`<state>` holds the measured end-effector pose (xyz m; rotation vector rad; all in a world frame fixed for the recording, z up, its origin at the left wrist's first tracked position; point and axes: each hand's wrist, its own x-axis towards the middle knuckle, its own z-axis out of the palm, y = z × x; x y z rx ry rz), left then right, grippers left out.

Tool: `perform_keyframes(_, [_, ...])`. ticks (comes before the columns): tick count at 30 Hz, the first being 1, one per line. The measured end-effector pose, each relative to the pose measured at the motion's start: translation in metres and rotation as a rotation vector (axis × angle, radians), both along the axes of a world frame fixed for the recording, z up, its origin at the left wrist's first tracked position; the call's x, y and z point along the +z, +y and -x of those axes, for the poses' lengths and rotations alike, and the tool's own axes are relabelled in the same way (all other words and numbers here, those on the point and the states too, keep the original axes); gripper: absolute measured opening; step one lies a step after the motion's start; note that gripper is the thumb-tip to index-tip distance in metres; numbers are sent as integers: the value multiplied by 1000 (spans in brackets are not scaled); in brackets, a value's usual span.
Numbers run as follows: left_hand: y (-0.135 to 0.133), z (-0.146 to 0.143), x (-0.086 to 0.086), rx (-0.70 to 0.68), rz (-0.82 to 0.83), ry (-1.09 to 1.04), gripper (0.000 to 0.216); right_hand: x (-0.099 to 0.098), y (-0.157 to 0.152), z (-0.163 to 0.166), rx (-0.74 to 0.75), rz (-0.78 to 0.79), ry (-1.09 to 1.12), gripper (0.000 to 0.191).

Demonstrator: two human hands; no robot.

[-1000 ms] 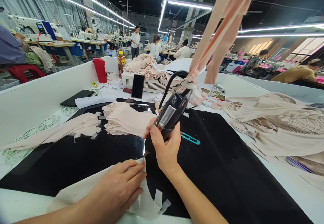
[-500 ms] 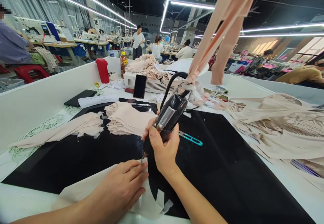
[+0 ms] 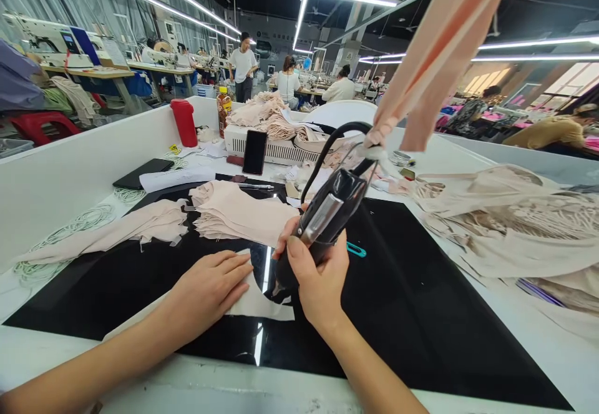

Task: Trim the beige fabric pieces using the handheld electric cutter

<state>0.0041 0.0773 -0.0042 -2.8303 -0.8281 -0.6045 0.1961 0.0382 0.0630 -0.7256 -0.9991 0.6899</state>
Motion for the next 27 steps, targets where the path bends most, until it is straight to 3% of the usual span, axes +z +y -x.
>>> perform_keyframes(6, [-2,-2,7,-66,-96,-109,33,1,-9,-7,-23,-25,-19,39])
perform_keyframes(13, [-32,-15,15,-305,178,-170,25,-2,-18,-16,-33,9,-33,38])
perform_keyframes(27, [-20,-39,13,-267,169,-3,16,-11,-21,-22,-56,6,-39,42])
